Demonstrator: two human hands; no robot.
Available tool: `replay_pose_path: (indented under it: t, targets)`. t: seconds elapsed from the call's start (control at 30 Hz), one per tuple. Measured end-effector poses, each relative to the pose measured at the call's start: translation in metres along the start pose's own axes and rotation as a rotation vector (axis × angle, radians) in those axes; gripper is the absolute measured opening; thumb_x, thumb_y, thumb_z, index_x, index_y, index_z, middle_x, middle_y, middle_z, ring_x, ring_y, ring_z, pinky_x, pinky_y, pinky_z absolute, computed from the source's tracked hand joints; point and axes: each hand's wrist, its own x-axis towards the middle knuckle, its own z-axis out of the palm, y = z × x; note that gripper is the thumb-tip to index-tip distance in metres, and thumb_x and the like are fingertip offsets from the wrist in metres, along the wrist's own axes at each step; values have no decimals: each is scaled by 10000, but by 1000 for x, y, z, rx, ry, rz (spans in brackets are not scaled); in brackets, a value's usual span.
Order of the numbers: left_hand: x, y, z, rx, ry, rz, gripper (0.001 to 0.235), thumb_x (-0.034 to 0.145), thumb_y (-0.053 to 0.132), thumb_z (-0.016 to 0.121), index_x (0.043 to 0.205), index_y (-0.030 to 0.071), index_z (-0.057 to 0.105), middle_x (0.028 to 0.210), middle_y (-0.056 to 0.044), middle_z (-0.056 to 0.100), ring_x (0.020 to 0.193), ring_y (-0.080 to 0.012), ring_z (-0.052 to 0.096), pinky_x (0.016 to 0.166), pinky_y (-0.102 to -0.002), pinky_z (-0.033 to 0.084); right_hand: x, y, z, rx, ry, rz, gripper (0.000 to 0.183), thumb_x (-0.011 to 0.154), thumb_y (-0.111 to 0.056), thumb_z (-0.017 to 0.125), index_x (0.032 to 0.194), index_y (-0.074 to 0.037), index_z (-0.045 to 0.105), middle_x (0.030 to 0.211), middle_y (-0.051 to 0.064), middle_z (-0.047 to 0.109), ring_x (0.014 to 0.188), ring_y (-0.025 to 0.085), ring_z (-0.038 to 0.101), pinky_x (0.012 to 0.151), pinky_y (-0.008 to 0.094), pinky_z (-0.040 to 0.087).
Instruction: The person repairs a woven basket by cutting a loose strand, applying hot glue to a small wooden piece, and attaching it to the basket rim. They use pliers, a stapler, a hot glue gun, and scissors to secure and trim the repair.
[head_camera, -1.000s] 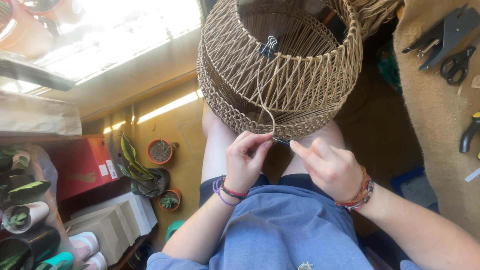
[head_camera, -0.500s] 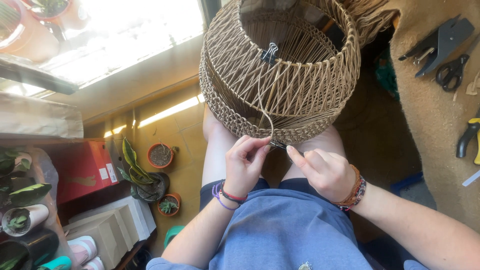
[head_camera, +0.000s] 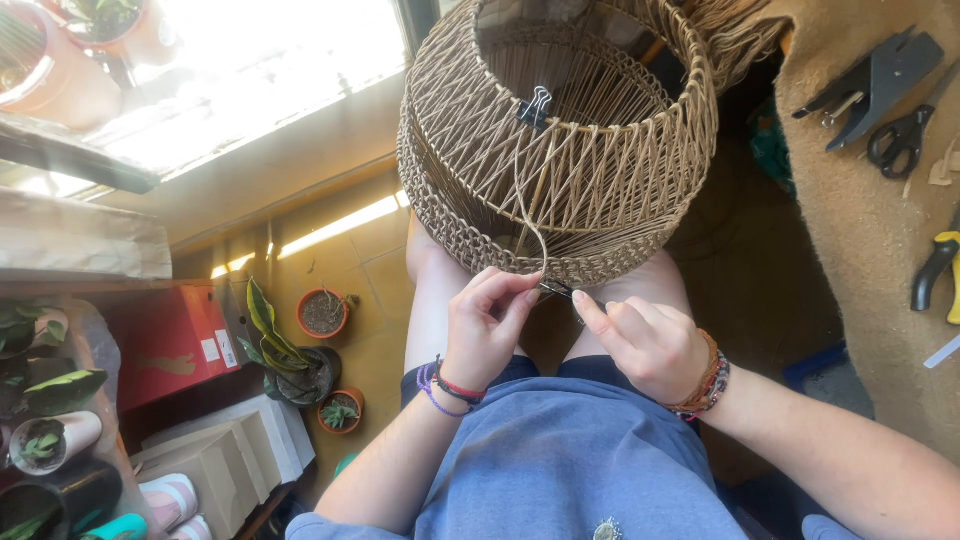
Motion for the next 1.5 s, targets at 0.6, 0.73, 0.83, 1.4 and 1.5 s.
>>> replay_pose_path:
  t: [0.6, 0.73, 0.83, 1.4, 1.5]
  targets:
    - [2, 0, 4, -8, -5, 0, 60, 916, 58, 747, 948, 74, 795, 776, -85, 677, 668, -162, 637, 585, -278, 521, -7, -12, 9, 314, -60, 364, 321, 953, -70, 615, 1187, -202, 790, 710, -45, 405, 493, 121, 466, 472, 269, 507]
    - [-1, -2, 2, 2, 1, 0, 54, 919, 61, 746, 949, 70, 790, 780, -97, 677, 674, -175, 645, 582, -290, 520, 10, -3, 3, 919, -267, 923, 230, 821, -152, 816, 1051, -152, 827, 700, -6, 524, 580, 74, 435, 543, 221, 411]
    - [-1, -3, 2, 61, 13, 15, 58, 903, 79, 754, 951, 88, 787, 776, -92, 674, 675, -197, 664, 594, -296, 529, 7, -9, 6, 975, -207, 906, 223, 821, -105, 802, 1043, -119, 822, 708, 0, 504, 589, 65, 427, 545, 197, 391]
    - [1, -1, 3, 47, -19, 6, 31, 907, 85, 758, 924, 94, 783, 773, -78, 684, 672, -181, 653, 608, -295, 529, -10, -15, 12, 75, 30, 150, 365, 962, 12, 555, 1170, -163, 799, 712, -51, 405, 510, 78, 455, 505, 189, 474]
    - [-1, -5, 3, 60, -16, 8, 27, 903, 93, 763, 923, 98, 780, 771, -69, 688, 682, -181, 662, 612, -294, 535, -4, -15, 10, 301, 6, 341, 275, 963, -80, 612, 1149, -182, 787, 694, -54, 379, 460, 125, 494, 460, 243, 521]
